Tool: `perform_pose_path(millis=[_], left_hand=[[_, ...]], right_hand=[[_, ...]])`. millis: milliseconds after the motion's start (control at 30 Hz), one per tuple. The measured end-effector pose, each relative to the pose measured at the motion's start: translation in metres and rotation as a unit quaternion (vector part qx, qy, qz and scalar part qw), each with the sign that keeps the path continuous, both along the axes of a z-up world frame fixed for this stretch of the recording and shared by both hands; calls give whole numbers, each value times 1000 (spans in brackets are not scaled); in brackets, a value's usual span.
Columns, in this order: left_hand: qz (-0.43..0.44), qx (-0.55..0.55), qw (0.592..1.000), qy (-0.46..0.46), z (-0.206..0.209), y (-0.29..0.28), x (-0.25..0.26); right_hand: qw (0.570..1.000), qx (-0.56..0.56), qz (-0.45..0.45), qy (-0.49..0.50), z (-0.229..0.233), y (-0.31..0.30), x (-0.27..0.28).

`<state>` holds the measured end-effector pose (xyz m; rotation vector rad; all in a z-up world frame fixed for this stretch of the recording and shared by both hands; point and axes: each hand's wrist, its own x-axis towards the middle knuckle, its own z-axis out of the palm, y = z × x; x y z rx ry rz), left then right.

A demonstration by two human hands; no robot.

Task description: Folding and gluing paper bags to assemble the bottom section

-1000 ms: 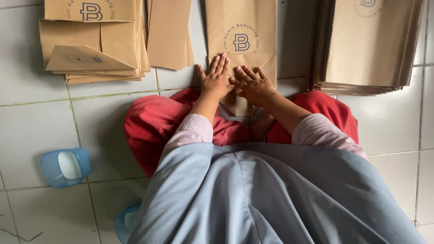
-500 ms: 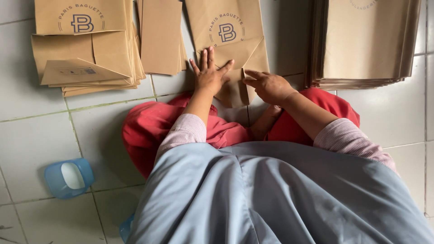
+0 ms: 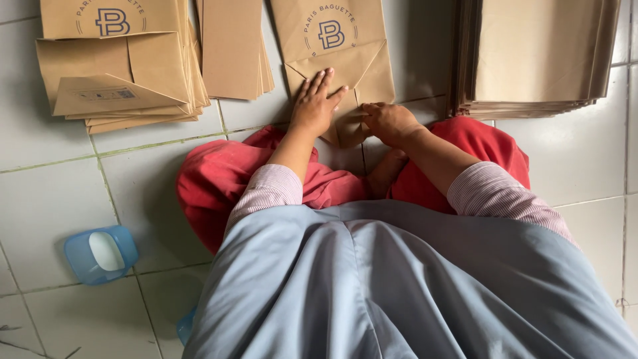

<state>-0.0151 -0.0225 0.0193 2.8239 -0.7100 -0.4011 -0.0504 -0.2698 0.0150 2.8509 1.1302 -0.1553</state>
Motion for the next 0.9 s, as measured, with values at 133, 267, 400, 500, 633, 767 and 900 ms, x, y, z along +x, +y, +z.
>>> perform_pose_path(millis=[133, 267, 400, 500, 633, 767, 900], left_hand=[[-19, 36, 998, 38, 4, 8, -1], [-31, 73, 996, 43, 23, 9, -8], [-31, 85, 994, 57, 25, 8, -4], [-27, 68, 995, 63, 17, 14, 2], [-9, -4, 999, 41, -2, 17, 7], [35, -75, 995, 49, -63, 19, 26], [115, -237, 964, 20, -63, 24, 35]], right_hand=[[1000, 18, 0, 22, -3, 2, 5], [998, 46, 16, 47, 18, -3, 6], [975, 205, 34, 78, 29, -11, 17], [972, 228, 47, 40, 30, -9, 30], [964, 262, 20, 49, 25, -7, 41], [957, 271, -30, 100, 41, -4, 48], [951, 253, -133, 120, -4, -12, 66]])
